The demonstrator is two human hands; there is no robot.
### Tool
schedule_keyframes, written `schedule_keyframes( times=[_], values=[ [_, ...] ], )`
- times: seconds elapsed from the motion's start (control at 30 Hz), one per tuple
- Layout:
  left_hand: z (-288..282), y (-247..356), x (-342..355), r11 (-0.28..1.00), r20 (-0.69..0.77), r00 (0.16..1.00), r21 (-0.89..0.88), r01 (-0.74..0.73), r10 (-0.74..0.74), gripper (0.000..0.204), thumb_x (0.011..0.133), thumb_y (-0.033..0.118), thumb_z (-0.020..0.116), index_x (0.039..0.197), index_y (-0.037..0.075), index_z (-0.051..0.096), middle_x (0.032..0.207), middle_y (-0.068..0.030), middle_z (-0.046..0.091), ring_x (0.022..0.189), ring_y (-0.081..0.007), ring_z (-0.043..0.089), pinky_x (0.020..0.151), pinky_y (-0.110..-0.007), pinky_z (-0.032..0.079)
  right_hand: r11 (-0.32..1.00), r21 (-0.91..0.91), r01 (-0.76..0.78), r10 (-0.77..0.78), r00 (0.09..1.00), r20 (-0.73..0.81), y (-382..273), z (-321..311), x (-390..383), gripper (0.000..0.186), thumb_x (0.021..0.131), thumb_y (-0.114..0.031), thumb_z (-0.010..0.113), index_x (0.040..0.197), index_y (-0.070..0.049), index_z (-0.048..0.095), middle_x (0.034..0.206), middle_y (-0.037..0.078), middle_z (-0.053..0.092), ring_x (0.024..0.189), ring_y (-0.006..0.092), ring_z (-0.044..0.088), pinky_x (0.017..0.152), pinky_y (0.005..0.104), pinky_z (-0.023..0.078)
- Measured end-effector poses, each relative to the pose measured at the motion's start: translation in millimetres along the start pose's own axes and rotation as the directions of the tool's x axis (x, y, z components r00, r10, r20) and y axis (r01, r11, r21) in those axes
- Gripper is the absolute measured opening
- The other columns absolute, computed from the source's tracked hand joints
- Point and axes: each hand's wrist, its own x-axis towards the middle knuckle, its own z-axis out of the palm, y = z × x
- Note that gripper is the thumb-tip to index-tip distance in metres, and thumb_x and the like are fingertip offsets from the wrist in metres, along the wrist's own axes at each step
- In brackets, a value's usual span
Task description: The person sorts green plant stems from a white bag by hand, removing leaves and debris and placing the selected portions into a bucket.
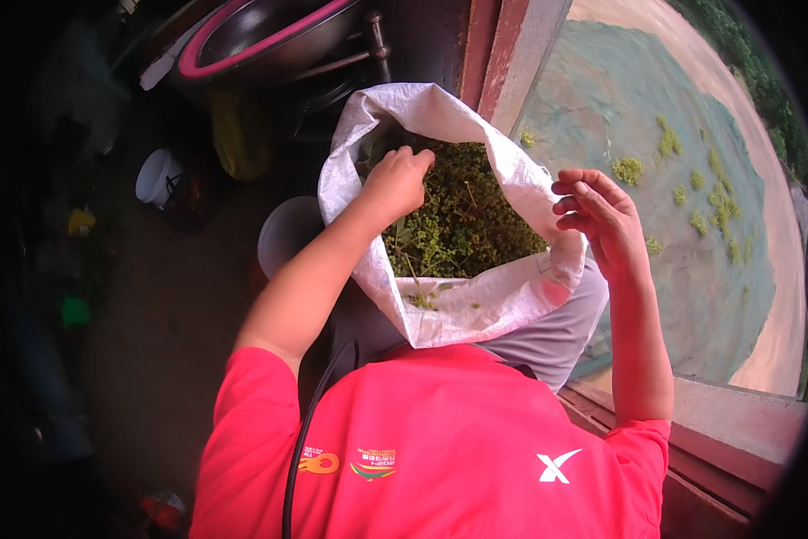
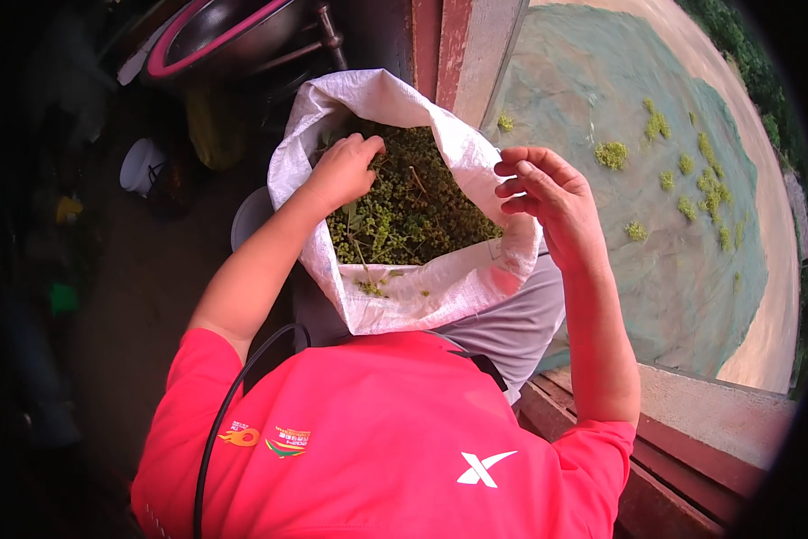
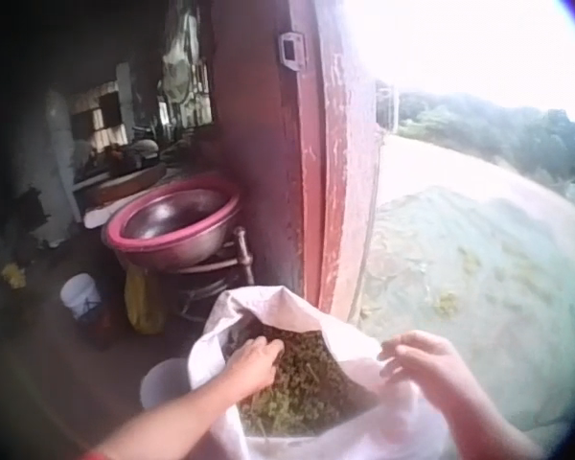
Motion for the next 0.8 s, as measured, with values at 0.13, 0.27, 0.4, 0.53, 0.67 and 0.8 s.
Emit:
schedule_keyframes(
  times=[0.13,0.27,0.4,0.53,0.67,0.8],
  values=[
    [-29.7,9.2,-0.6,0.959,-0.1,0.987,-0.268,0.096,-0.127,0.022,0.071,0.004,0.062,0.092,0.006,0.058,0.088,-0.0124,0.057,0.078,-0.0282,0.058,0.073,-0.037,0.048,1.0,0.022,-0.006,0.005,0.999,0.04,6.5,18.7,-7.8,0.021,0.095,-0.018,0.058,0.107,-0.002,0.062,0.093,0.005,0.066,0.075,0.0109,0.063,0.068,0.0246,0.052],
    [-48.9,13.4,-11.8,0.926,-0.223,0.961,-0.371,0.071,-0.163,0.02,0.073,0.002,0.062,0.093,0.006,0.059,0.086,-0.0044,0.057,0.07,-0.0133,0.055,0.067,-0.026,0.046,1.0,-0.024,0.007,-0.004,0.994,0.105,19.3,33.1,-9.7,0.02,0.096,-0.02,0.057,0.109,-0.005,0.064,0.092,0.001,0.066,0.077,0.0074,0.061,0.069,0.0228,0.05],
    [-58.2,21.6,-27.4,0.605,-0.126,0.923,-0.785,0.131,-0.364,0.02,0.08,-0.006,0.059,0.096,0.006,0.058,0.087,0.0026,0.055,0.072,-0.0043,0.051,0.065,-0.019,0.043,0.998,-0.058,-0.013,0.016,0.998,0.058,31.8,47.6,-2.3,0.019,0.096,-0.016,0.055,0.109,-0.005,0.063,0.094,-0.001,0.065,0.078,0.0068,0.061,0.069,0.0222,0.05],
    [-69.4,37.4,-41.1,0.209,-0.066,0.9,-0.977,0.028,-0.432,0.026,0.082,-0.01,0.057,0.102,0.007,0.055,0.089,0.0015,0.056,0.074,-0.0031,0.051,0.065,-0.017,0.043,0.997,-0.062,0.049,-0.046,0.997,0.061,36.8,62.4,1.0,0.019,0.095,-0.013,0.055,0.11,-0.004,0.062,0.096,-0.001,0.062,0.081,0.0061,0.059,0.069,0.022,0.049],
    [-86.3,44.7,-48.5,0.014,-0.038,0.906,-0.999,-0.036,-0.422,0.027,0.083,-0.006,0.059,0.105,0.009,0.054,0.094,0.0002,0.058,0.077,-0.0052,0.056,0.064,-0.018,0.045,0.995,-0.021,0.096,-0.095,0.994,0.057,37.5,76.3,-1.7,0.023,0.093,-0.009,0.058,0.115,-0.002,0.059,0.098,0.0,0.062,0.081,0.0061,0.057,0.071,0.0216,0.048],
    [-98.5,55.6,-53.3,-0.092,-0.041,0.911,-0.992,-0.086,-0.41,0.023,0.086,0.001,0.06,0.104,0.012,0.053,0.094,0.0002,0.06,0.077,-0.0078,0.058,0.063,-0.02,0.045,0.974,-0.024,0.226,-0.226,0.974,0.024,38.9,85.9,-1.8,0.027,0.093,-0.01,0.06,0.119,-0.002,0.056,0.104,0.002,0.062,0.085,0.0068,0.056,0.073,0.0214,0.048]
  ],
)
